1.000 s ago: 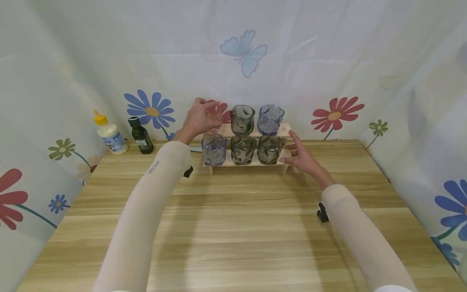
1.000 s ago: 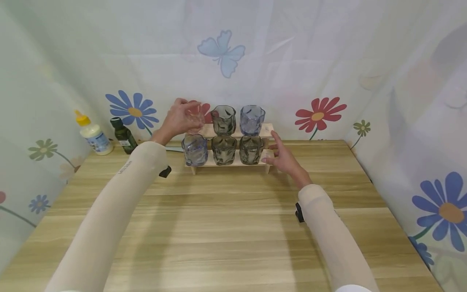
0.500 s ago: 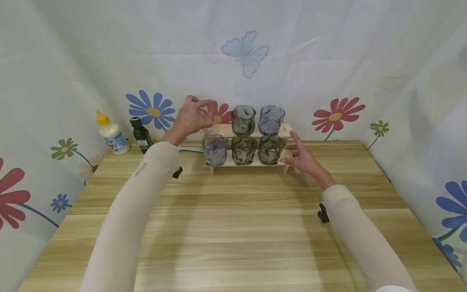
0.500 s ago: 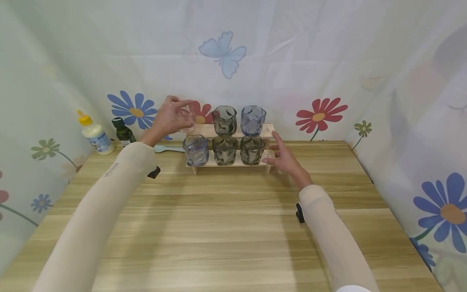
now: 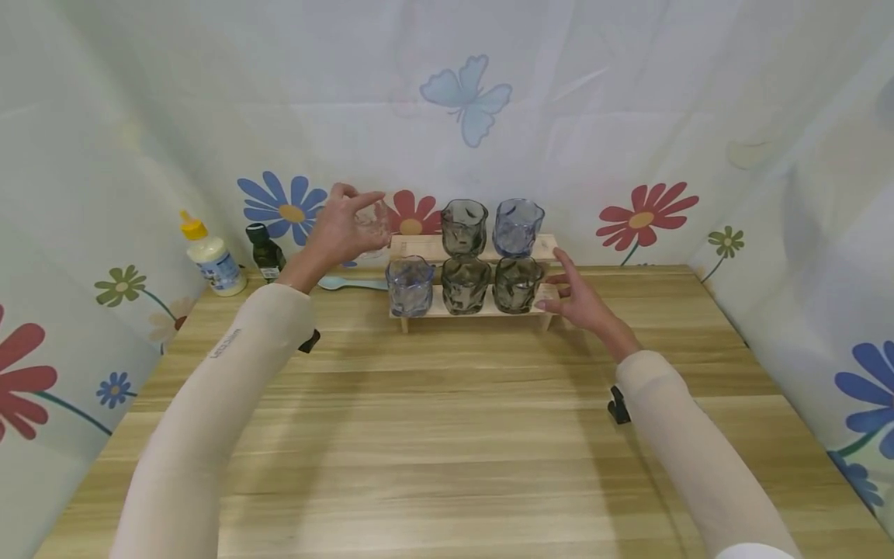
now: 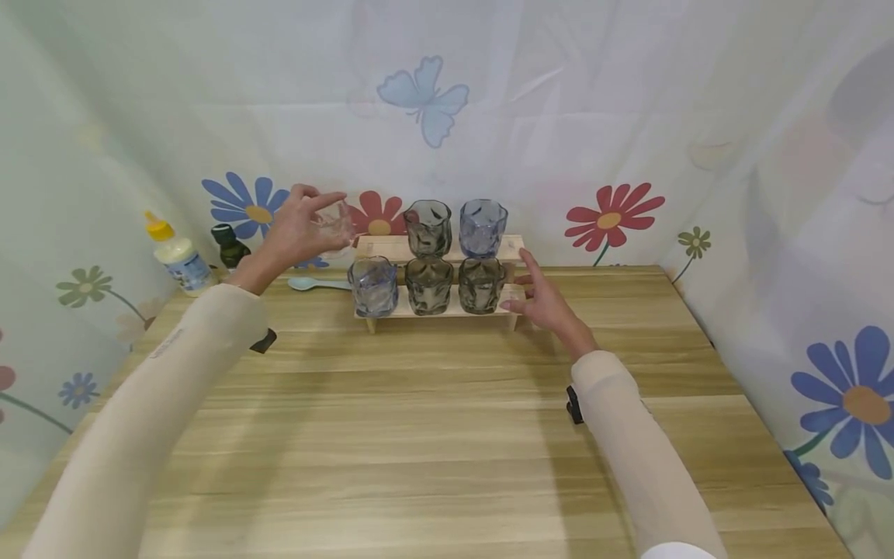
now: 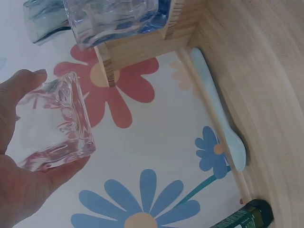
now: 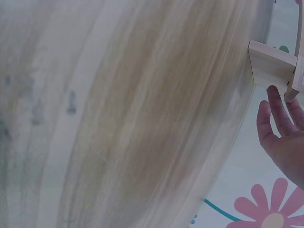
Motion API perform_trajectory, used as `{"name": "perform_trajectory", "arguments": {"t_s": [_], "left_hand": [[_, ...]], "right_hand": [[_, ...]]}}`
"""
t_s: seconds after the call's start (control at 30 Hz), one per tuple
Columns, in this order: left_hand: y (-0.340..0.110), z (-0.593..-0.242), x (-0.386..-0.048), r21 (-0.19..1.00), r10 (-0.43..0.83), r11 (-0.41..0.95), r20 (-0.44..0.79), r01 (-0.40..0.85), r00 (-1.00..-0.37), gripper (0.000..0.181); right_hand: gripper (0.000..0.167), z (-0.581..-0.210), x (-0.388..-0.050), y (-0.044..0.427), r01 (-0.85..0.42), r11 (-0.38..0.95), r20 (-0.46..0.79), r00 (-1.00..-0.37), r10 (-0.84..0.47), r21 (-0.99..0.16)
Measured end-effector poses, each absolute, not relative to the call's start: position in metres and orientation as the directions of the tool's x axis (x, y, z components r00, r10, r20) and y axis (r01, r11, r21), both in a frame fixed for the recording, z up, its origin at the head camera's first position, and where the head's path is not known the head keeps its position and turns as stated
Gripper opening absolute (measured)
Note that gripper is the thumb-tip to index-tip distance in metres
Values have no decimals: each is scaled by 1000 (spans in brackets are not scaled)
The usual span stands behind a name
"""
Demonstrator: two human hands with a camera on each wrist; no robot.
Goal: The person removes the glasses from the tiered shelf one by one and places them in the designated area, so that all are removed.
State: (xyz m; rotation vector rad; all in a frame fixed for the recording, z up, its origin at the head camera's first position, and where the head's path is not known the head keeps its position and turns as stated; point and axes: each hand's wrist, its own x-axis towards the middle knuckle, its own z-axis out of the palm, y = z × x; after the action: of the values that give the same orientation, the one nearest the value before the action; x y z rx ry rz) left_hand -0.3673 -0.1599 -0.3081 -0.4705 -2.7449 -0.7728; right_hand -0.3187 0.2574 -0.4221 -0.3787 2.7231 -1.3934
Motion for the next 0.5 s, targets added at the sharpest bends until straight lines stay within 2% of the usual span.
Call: {"name": "perform_trajectory", "arguments": {"t_s": [0.23, 0.5], "left_hand": [[-173, -317, -360, 461, 238, 808, 316, 368, -919, 64], [-193, -323, -348, 433, 218, 835, 304, 339, -927, 76]], "right_hand": [[101, -422, -318, 257, -196, 570, 62, -967, -246, -798], [102, -425, -320, 259, -189, 570, 55, -968, -244, -799]]}}
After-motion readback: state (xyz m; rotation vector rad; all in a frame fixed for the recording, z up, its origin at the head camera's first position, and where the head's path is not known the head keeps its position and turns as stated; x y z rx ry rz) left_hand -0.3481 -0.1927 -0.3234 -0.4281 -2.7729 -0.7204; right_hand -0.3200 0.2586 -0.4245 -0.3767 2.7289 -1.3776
